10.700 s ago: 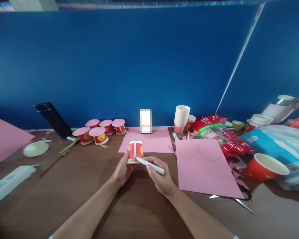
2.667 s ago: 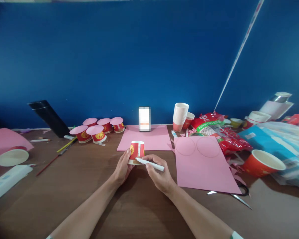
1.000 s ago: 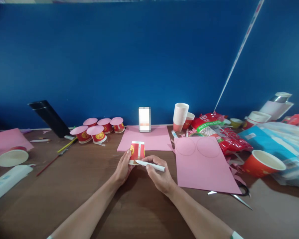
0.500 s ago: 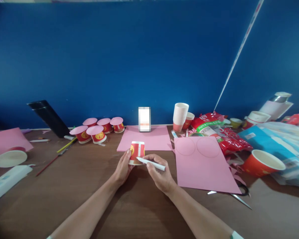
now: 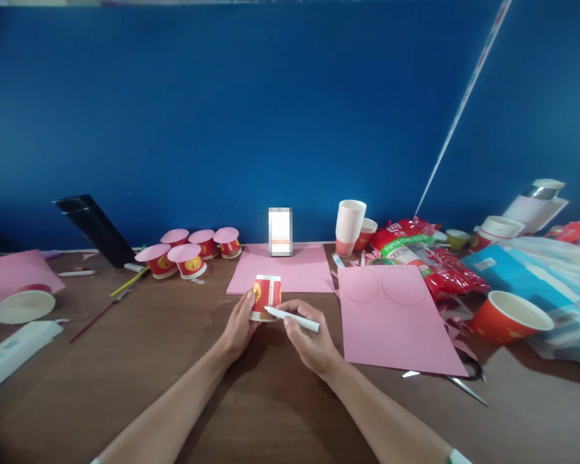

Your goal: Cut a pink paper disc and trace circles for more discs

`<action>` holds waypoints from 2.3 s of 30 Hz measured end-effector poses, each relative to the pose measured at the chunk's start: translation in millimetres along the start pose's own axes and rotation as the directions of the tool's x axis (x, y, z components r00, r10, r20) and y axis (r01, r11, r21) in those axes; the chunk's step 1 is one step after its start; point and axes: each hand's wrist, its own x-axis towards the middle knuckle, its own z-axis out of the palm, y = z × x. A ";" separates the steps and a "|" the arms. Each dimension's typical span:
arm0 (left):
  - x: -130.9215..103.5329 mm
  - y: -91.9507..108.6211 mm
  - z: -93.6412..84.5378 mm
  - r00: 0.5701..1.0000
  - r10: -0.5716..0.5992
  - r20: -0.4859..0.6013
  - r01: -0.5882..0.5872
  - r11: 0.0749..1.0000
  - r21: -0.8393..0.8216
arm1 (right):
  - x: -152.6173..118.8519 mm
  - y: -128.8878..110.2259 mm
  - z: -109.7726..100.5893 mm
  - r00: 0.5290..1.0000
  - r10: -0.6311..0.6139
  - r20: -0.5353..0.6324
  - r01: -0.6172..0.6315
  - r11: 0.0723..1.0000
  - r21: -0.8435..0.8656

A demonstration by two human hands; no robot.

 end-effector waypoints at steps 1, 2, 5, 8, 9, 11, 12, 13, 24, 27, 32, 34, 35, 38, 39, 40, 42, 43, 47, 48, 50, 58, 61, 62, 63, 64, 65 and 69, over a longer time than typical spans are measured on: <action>0.0 0.1 0.0 1.000 0.002 -0.003 -0.002 1.000 0.007 | 0.0 -0.4 0.0 1.000 0.000 -0.001 0.000 1.000 -0.007; 0.0 0.2 -0.1 1.000 0.004 -0.005 -0.004 1.000 0.014 | 0.0 -0.7 0.0 1.000 0.000 -0.004 0.000 1.000 -0.014; 0.1 -0.1 -1.0 1.000 0.005 -0.006 -0.004 1.000 0.023 | -0.3 0.2 0.3 1.000 0.003 -0.004 -0.003 1.000 -0.008; -0.1 -0.7 -2.1 1.000 -0.016 -0.015 0.017 0.999 0.034 | -0.4 1.9 0.8 1.000 -0.009 -0.002 0.009 1.000 0.010; -0.2 -0.8 -2.2 1.000 -0.020 -0.015 0.021 0.999 0.035 | -0.4 2.1 0.8 1.000 -0.015 0.000 0.015 1.000 0.009; -0.2 -1.1 -2.1 1.000 -0.018 -0.014 0.019 0.999 0.029 | -0.5 1.7 0.5 1.000 -0.015 0.010 0.015 1.000 -0.004; -0.1 -1.3 -1.8 1.000 -0.012 -0.016 0.012 1.000 0.022 | -0.6 1.2 0.2 1.000 -0.009 0.017 0.009 1.000 -0.013; 0.2 -1.5 -1.4 1.000 -0.006 -0.015 0.006 1.000 0.012 | -0.7 0.7 -0.2 1.000 -0.004 0.024 0.004 1.000 -0.021; 2.3 -4.3 -0.9 1.000 0.024 -0.020 -0.025 0.999 -0.041 | -1.2 6.9 -0.3 0.999 -0.023 -0.025 0.023 1.000 0.013; 1.7 -3.6 -0.8 1.000 0.015 -0.022 -0.015 1.000 -0.016 | -1.1 6.3 0.2 0.999 -0.020 -0.028 0.021 1.000 0.012; 2.1 -3.7 0.4 1.000 0.017 -0.023 -0.018 0.999 -0.050 | -0.9 0.3 0.0 1.000 -0.016 -0.009 0.016 1.000 -0.018; 2.4 -4.1 0.7 1.000 0.019 -0.021 -0.020 0.998 -0.052 | -0.9 -0.3 -0.1 1.000 -0.022 -0.002 0.022 1.000 -0.018; 2.4 -4.1 0.8 1.000 0.023 -0.021 -0.024 0.999 -0.049 | -1.0 0.0 -0.1 1.000 -0.022 -0.002 0.022 1.000 -0.012; 1.8 -3.8 1.3 0.999 0.033 -0.027 -0.034 0.999 -0.026 | -1.1 2.7 0.3 1.000 -0.023 -0.019 0.023 1.000 -0.002; 1.6 -3.5 1.5 0.999 0.032 -0.032 -0.033 0.999 -0.017 | -1.0 3.4 0.4 0.999 -0.024 -0.025 0.024 1.000 -0.005; 1.4 -3.3 1.7 0.999 0.028 -0.037 -0.029 1.000 -0.010 | -1.0 3.8 0.5 0.999 -0.025 -0.029 0.025 1.000 -0.010; 1.2 -2.7 2.0 0.999 0.020 -0.041 -0.020 1.000 -0.011 | -0.8 3.4 0.5 1.000 -0.019 -0.023 0.019 1.000 -0.018; 1.2 -2.5 2.1 0.999 0.017 -0.039 -0.018 1.000 -0.015 | -0.8 2.9 0.5 1.000 -0.011 -0.012 0.011 1.000 -0.018; 1.6 -2.0 1.7 0.999 0.016 -0.028 -0.017 0.999 -0.027 | -1.0 1.5 0.1 1.000 0.009 0.000 -0.009 1.000 -0.001; 1.7 -2.0 1.5 0.999 0.016 -0.029 -0.017 0.999 -0.028 | -1.1 1.7 0.1 1.000 0.005 -0.008 -0.005 1.000 0.007; 1.9 -2.1 0.9 1.000 0.017 -0.026 -0.018 0.999 -0.038 | -1.5 2.3 0.0 1.000 0.001 -0.011 -0.001 1.000 0.015; 2.9 -6.1 -1.6 1.000 0.010 -0.009 -0.011 0.998 -0.063 | -2.6 4.7 -0.1 1.000 0.007 0.022 -0.008 1.000 0.020; 3.1 -7.1 -2.4 0.999 0.029 -0.014 -0.030 0.997 -0.072 | -1.8 7.0 -0.5 1.000 -0.017 -0.026 0.018 1.000 0.025; 3.1 -7.2 -2.6 1.000 0.026 -0.012 -0.027 0.997 -0.074 | -1.5 7.7 -0.7 0.999 -0.023 -0.035 0.024 0.999 0.027; 3.0 -7.1 -2.8 1.000 0.022 -0.006 -0.023 0.997 -0.077 | -1.2 8.2 -0.7 0.999 -0.027 -0.040 0.028 0.999 0.026; 3.0 -7.1 -3.0 1.000 0.019 0.002 -0.019 0.997 -0.080 | -0.9 8.4 -0.7 0.999 -0.029 -0.043 0.030 0.999 0.024; 3.0 -7.0 -3.1 1.000 0.019 0.009 -0.018 0.996 -0.084 | -0.7 8.5 -0.7 0.999 -0.029 -0.044 0.030 0.999 0.020; 3.4 -7.1 -3.4 1.000 0.020 0.005 -0.020 0.996 -0.087 | -0.1 7.3 0.2 0.999 -0.028 -0.030 0.029 1.000 0.006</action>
